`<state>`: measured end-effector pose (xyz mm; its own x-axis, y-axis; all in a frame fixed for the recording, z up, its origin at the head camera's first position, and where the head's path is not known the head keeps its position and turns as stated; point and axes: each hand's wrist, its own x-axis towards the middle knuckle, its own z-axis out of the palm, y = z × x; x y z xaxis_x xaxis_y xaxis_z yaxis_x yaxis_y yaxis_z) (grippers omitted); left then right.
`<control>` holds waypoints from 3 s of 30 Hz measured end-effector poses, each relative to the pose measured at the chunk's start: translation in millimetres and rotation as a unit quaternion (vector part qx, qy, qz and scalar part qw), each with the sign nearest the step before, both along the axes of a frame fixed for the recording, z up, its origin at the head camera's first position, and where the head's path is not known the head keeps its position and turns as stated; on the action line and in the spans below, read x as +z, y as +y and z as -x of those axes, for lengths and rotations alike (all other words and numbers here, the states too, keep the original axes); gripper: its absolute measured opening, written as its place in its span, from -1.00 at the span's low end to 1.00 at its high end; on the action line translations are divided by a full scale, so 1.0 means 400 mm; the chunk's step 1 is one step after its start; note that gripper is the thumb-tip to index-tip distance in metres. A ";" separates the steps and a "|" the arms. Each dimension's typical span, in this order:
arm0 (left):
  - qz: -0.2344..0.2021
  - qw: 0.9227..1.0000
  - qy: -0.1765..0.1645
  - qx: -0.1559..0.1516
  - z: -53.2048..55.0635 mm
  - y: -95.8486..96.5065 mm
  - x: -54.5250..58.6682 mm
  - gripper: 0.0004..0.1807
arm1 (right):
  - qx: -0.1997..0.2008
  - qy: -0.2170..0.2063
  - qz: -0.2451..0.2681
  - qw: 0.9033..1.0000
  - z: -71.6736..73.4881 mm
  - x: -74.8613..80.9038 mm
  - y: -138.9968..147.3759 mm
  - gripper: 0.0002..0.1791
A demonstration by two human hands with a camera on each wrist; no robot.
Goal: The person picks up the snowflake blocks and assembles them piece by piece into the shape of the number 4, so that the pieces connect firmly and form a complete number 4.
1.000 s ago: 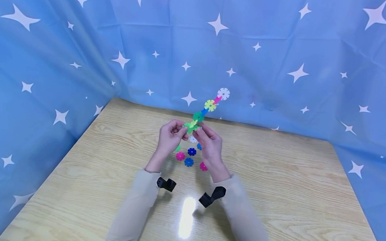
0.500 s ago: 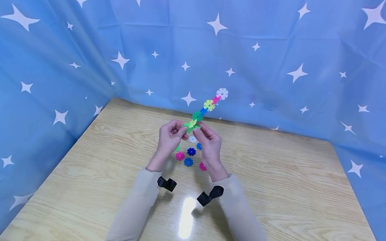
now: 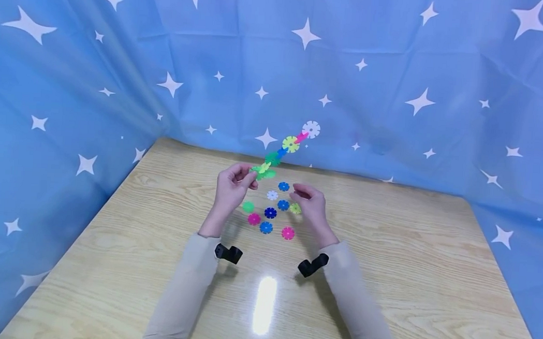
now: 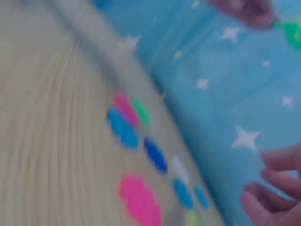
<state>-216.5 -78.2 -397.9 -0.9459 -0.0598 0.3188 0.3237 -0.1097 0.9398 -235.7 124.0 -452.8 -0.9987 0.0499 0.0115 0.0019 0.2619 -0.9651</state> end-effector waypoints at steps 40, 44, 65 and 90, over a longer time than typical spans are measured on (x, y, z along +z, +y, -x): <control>0.006 1.000 -0.002 -0.001 0.005 -0.004 0.000 -0.88 | 0.072 0.021 -0.053 0.996 -0.013 0.017 0.047 -0.83; 0.004 1.000 -0.001 -0.003 0.002 -0.002 0.000 -0.89 | 0.070 0.083 0.033 0.994 -0.033 0.056 0.026 -0.80; 0.009 0.999 0.008 -0.033 -0.005 0.009 -0.003 -0.90 | 0.035 0.215 0.092 0.972 -0.107 0.204 -0.043 -0.88; -0.022 1.000 0.008 -0.005 -0.010 0.030 -0.009 -0.92 | 0.044 0.229 0.185 0.955 -0.072 0.116 -0.065 -0.90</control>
